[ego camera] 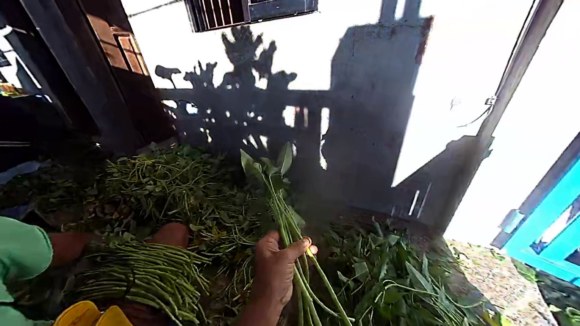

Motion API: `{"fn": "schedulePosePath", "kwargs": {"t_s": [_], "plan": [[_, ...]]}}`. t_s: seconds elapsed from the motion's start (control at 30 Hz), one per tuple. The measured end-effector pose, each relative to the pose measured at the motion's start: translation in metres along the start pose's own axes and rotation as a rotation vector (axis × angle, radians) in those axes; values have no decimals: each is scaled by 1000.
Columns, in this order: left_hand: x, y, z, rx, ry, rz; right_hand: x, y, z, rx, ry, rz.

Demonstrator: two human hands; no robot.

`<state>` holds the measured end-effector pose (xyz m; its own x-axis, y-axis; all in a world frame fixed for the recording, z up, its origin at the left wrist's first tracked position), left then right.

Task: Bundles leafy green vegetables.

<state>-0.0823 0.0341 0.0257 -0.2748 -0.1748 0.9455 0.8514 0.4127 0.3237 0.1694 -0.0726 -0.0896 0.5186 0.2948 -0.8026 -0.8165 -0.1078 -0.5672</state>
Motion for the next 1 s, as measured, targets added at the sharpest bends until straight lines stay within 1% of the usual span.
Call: {"fn": "schedulePosePath", "kwargs": {"t_s": [0.03,0.07,0.1,0.2,0.23,0.27,0.3,0.33,0.37,0.4,0.43,0.5,0.53,0.57,0.6,0.63,0.73,0.77,0.8,0.87,0.9,0.93,1.0], "plan": [[-1,1,-1,11,10,-4,5,0,1,96,29,41],[-2,2,-4,23,19,-13,9,0,3,211,92,156],[-3,5,-7,29,28,-22,12,-1,7,332,179,340],[-6,13,-19,43,60,-76,20,-3,22,674,459,1036],[-3,12,-19,67,75,-98,28,-7,24,768,522,1202],[2,9,-16,107,96,-111,40,-15,24,847,568,1303],[9,4,-11,147,114,-117,53,-22,21,905,585,1316],[14,-2,-5,188,121,-126,65,-27,16,916,582,1243],[18,-7,0,225,107,-133,73,-26,9,860,582,1108],[18,-11,5,250,72,-139,79,-19,3,740,587,932],[16,-13,7,251,22,-142,84,-10,-4,547,579,733],[5,-17,11,198,-87,-151,99,13,-12,81,505,349],[-1,-16,13,161,-132,-156,108,25,-12,-59,491,191],[-6,-14,12,131,-168,-148,116,35,-9,-115,501,80],[-7,-11,10,112,-194,-143,122,39,-5,-109,525,17],[-7,-9,8,93,-218,-130,130,37,-1,-35,563,-10],[0,-1,-2,45,-261,-65,169,8,7,368,747,-143],[3,0,-5,24,-263,-36,186,-5,9,455,814,-212],[5,3,-8,2,-261,-16,203,-18,14,488,875,-261],[6,8,-13,-34,-260,10,232,-35,31,437,923,-318],[5,10,-16,-51,-265,16,240,-40,43,381,899,-357],[4,12,-18,-64,-275,19,246,-43,56,327,833,-413],[1,15,-20,-86,-295,26,250,-43,83,289,615,-559]]}}
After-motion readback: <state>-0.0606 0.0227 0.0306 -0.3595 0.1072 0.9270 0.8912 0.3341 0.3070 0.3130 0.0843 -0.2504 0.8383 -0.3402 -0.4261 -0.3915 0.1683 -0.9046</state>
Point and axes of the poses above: each hand's wrist, its own z-axis towards the middle knuckle, its own y-axis out of the palm, x = y × z, the point moved 3 cm from there along z, towards the middle knuckle, and after that the axes turned 6 degrees about x, right-handed, at the moved point
